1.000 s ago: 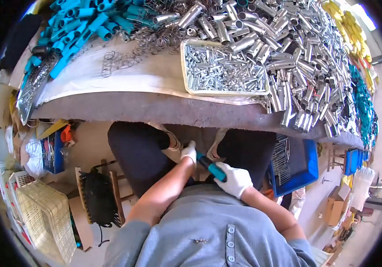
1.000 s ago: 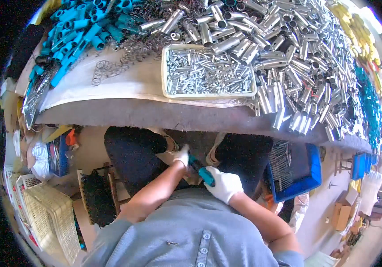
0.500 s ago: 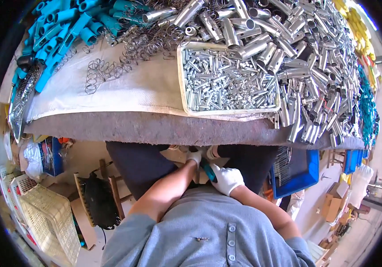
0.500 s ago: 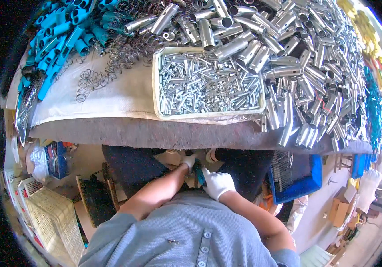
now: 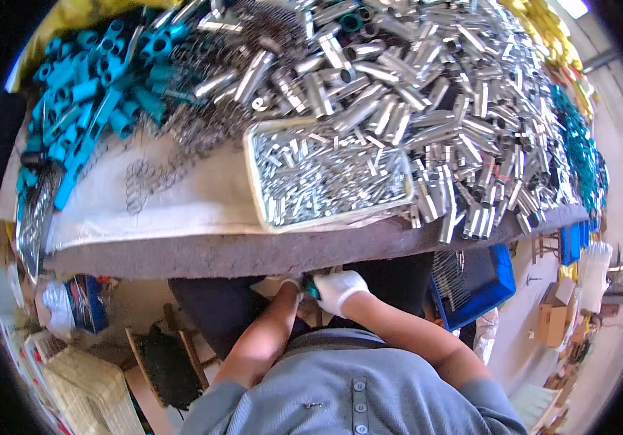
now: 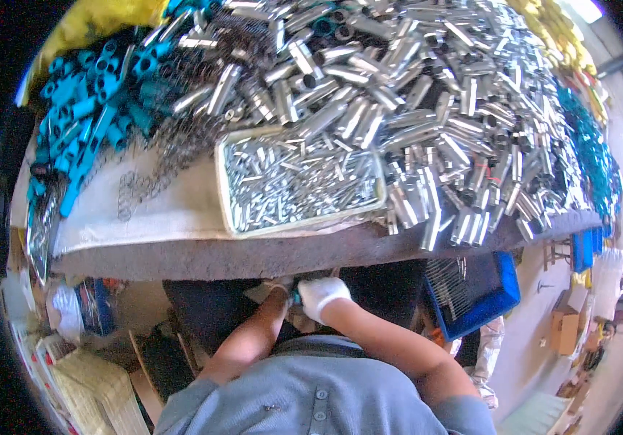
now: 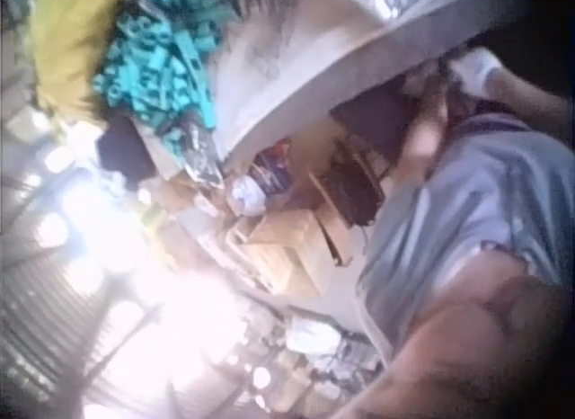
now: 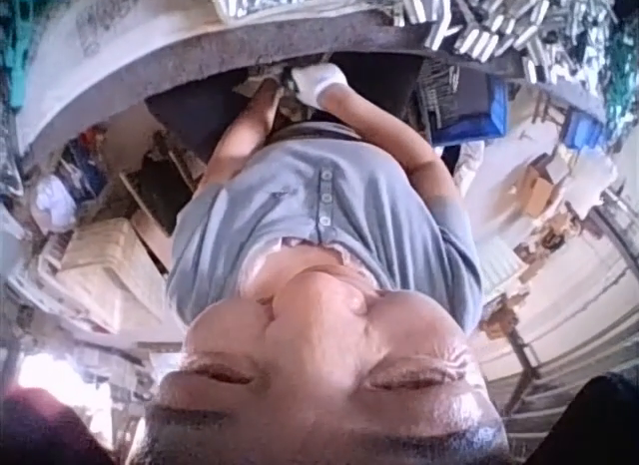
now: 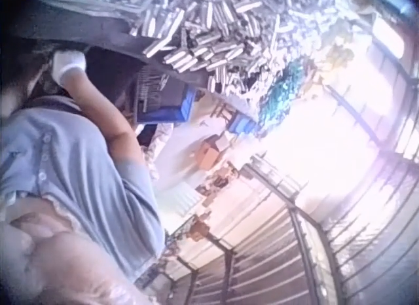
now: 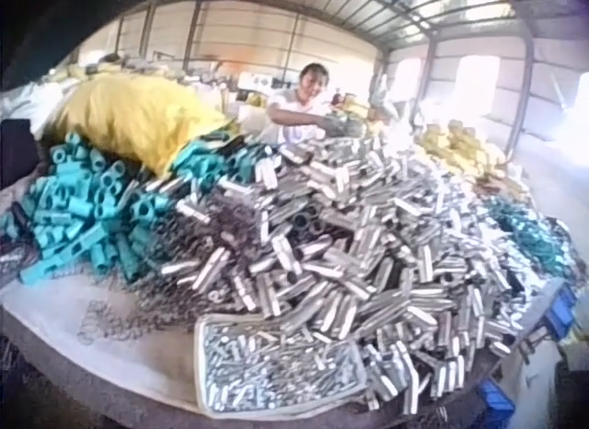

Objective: Assembling various hardware components, including metal tubes and plastic handles, at a manufacturing workstation.

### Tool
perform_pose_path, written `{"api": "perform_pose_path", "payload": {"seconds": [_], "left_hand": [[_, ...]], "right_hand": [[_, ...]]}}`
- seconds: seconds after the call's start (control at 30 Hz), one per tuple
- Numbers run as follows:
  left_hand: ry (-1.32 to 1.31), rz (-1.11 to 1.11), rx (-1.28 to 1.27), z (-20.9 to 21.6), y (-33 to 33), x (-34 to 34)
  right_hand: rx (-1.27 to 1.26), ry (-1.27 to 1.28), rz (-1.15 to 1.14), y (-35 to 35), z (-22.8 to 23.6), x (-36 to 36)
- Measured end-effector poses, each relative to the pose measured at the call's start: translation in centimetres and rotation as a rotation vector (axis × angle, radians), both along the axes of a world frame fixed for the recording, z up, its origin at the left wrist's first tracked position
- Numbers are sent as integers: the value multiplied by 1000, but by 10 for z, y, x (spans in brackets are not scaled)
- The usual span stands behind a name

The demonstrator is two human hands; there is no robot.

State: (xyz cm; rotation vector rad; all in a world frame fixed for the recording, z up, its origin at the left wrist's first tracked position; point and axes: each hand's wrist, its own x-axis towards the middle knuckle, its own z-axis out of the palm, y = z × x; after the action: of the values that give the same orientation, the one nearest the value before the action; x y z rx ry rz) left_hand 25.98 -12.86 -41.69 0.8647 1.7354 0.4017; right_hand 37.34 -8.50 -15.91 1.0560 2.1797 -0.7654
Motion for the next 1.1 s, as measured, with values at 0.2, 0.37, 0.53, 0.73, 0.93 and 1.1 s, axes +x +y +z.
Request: {"api": "perform_pose_path", "payload": {"seconds": [0.2,0.37,0.53,0.73,0.93,1.1], "left_hand": [[58,31,472,-18,-3,-53],[-8,-359,200,165,37,9],[359,-97,304,135,20,42],[438,-237,18,97,13,40],[354,-156,290,109,5,33],[153,32,126,124,14,34]], "right_hand": [[80,3,60,-1,-29,-43],[-71,-5,-103,0,-15,27],[-80,49,-130,-5,-34,29],[-119,89,-191,-11,-69,30],[-96,2,-86,8,-41,26],[-87,168,-115,8,-65,36]]}}
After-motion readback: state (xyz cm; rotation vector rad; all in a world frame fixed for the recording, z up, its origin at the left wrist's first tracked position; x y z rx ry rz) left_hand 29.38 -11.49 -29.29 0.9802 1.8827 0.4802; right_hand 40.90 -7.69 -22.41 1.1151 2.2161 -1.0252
